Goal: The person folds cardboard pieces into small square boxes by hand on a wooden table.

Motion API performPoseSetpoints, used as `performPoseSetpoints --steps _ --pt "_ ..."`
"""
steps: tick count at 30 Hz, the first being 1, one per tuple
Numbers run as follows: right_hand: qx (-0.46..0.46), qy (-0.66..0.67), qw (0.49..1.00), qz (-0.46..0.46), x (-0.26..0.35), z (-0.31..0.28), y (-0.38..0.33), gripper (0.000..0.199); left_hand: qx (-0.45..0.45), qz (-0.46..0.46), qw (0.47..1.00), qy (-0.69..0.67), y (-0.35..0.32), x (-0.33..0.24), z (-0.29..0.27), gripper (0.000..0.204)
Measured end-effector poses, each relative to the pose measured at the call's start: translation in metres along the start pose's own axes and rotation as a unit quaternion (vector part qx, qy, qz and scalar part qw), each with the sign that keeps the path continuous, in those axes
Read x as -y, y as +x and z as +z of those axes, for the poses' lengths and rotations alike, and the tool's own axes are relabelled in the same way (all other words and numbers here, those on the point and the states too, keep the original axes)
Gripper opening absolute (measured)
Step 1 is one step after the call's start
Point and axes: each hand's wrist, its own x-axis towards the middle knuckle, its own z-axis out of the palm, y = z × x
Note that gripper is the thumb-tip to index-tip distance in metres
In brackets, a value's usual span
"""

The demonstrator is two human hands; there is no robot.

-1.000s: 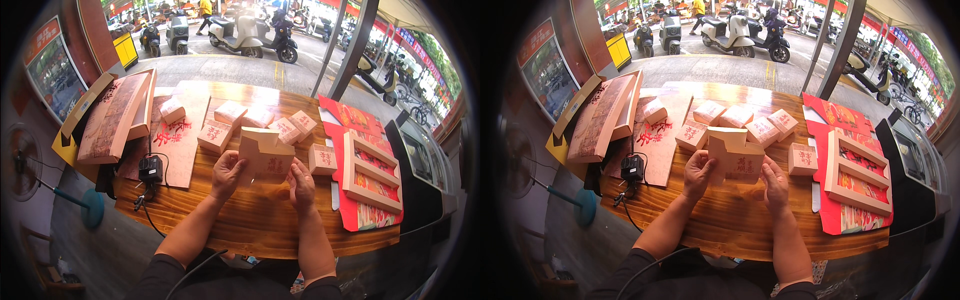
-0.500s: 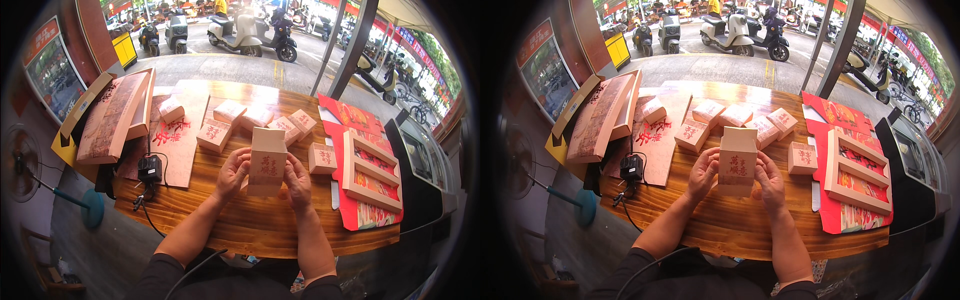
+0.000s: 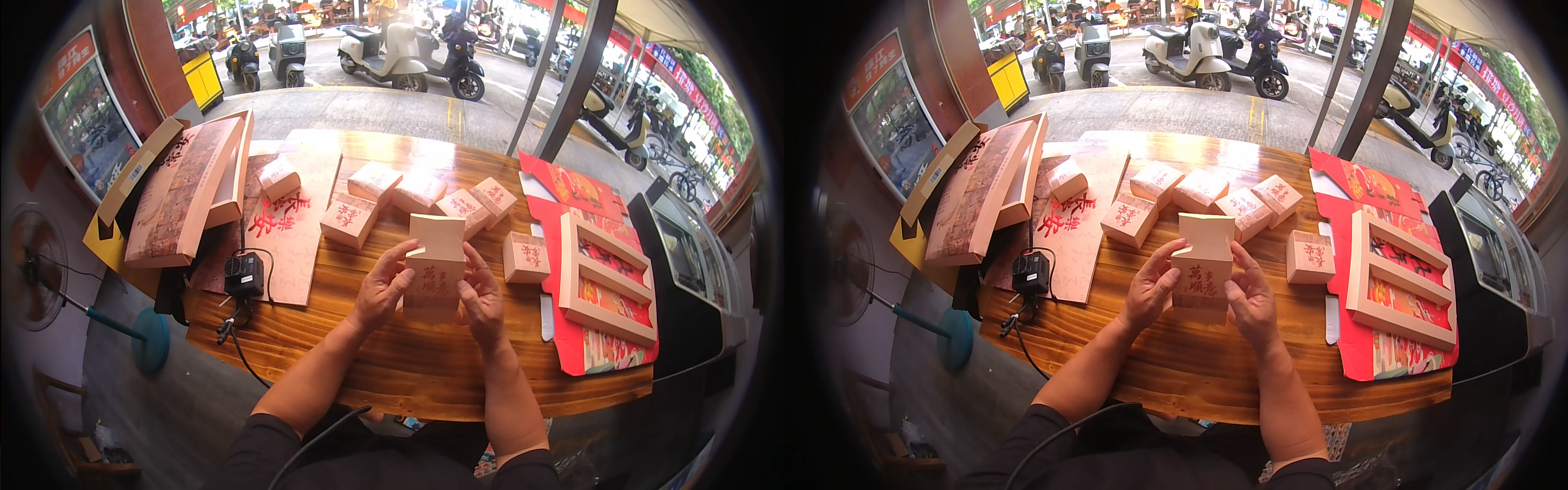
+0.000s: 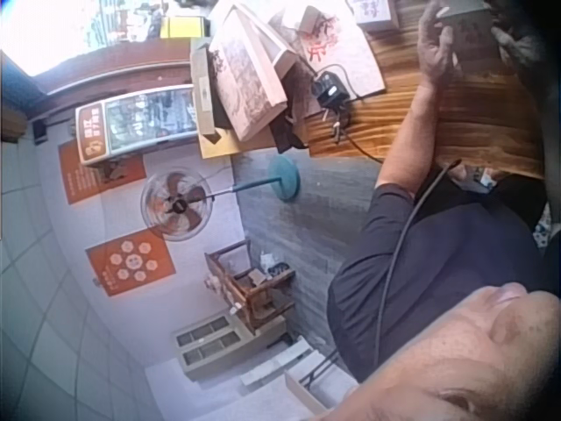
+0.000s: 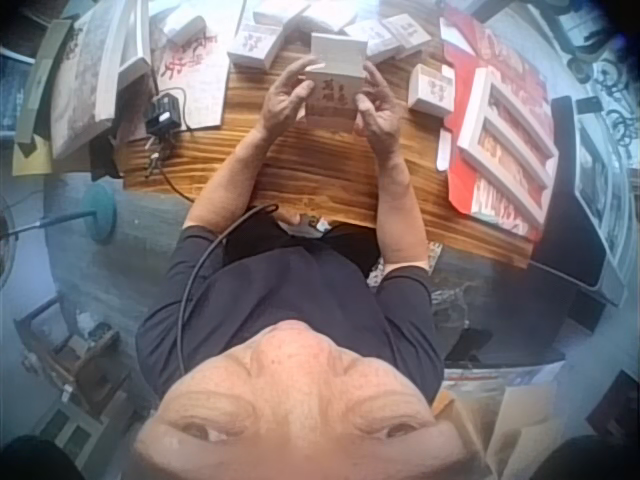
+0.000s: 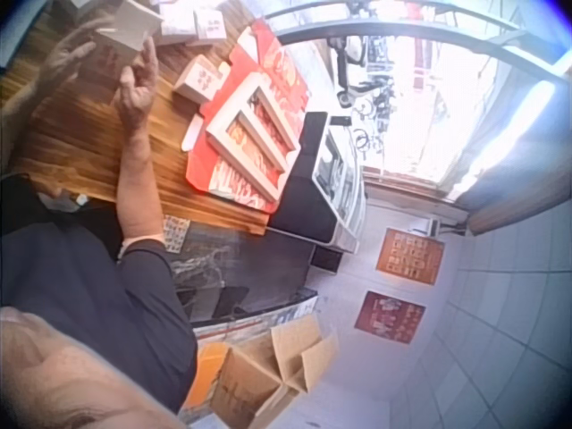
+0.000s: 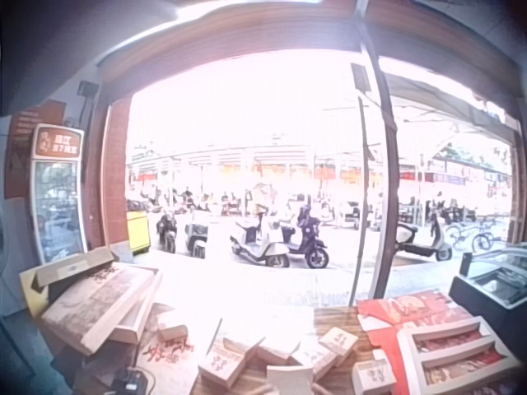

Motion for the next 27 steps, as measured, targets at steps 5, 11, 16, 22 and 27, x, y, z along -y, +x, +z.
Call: performPoseSetpoints --steps 5,11,16,22,27 --pt "-0.006 -0.029 0.999 0.017 0.0 -0.001 -0.002 0.055 -0.003 0.001 0.997 0.074 -0.001 -0.004 0.001 0.03" --pt "-0.01 -0.067 0.998 0.006 -0.002 -0.001 -0.002 0.04 -0.016 0.013 0.99 0.142 -0.003 0.0 -0.005 0.025" --pt "0.002 -0.11 0.994 0.008 -0.002 -0.005 -0.002 0.032 -0.043 0.125 0.96 0.245 0.003 0.003 -0.008 0.019" --pt "0.001 -0.06 0.997 0.055 -0.004 -0.006 -0.006 0.033 -0.052 0.04 0.994 0.083 -0.001 0.004 -0.004 0.02" --pt "-0.015 -0.079 0.997 0.009 -0.007 -0.002 -0.004 0.038 -0.075 0.038 0.996 0.027 0.0 0.002 0.0 0.036"
